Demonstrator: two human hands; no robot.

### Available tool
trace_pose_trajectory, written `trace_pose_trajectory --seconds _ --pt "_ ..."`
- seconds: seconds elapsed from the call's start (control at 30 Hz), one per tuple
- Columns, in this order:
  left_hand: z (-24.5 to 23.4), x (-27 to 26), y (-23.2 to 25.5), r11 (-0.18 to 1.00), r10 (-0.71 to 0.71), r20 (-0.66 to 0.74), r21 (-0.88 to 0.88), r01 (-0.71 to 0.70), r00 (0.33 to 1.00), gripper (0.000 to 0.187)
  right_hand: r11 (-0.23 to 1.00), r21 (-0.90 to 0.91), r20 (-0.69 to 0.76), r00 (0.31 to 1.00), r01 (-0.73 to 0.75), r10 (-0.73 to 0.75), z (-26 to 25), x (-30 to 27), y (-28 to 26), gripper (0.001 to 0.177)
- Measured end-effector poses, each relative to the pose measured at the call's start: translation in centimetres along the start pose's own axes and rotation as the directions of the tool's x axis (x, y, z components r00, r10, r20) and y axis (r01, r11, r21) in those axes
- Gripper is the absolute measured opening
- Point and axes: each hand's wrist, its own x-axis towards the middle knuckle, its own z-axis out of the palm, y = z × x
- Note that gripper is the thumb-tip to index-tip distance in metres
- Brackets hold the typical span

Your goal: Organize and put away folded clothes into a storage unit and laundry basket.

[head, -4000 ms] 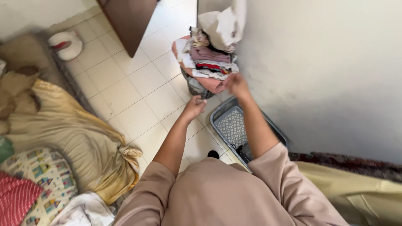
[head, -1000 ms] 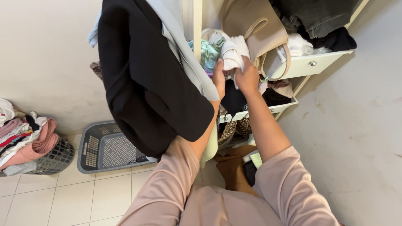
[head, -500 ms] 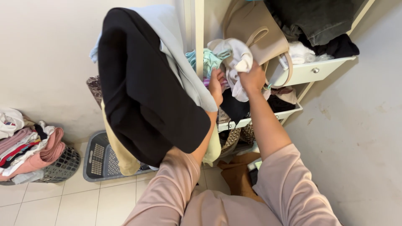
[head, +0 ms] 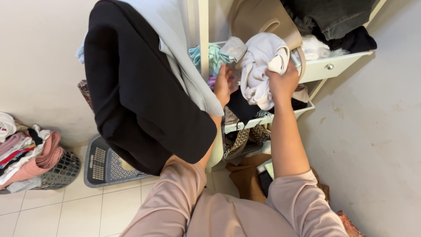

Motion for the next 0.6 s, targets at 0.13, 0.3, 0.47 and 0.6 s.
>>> trace_pose_trajectory --seconds 0.13,0.3,0.47,0.6 --pt "0.4 1.7 -1.0 0.996 0.001 0.097 -0.085 0.007 0.995 0.093 0.978 0.104 0.088 0.981 -0.179 0.17 0.4 -0.6 1.9 0.043" --pt "1.2 3.1 -1.1 0.998 -0.05 0.068 -0.027 0.052 0.996 0.092 0.957 0.136 0.153 0.96 -0.257 0.236 -2.4 -1.1 1.2 0.049" --pt "2.7 -4.4 1.0 0.927 -0.272 0.177 0.314 0.208 0.946 0.088 0.908 0.339 0.131 0.968 -0.247 0.215 -6.2 -2.9 0.9 0.048" --pt "2.4 -8.3 0.3 0.935 -0.08 0.183 0.354 0.01 0.98 0.09 0.947 0.3 0.108 0.99 -0.115 0.086 -6.9 -6.2 1.6 0.042"
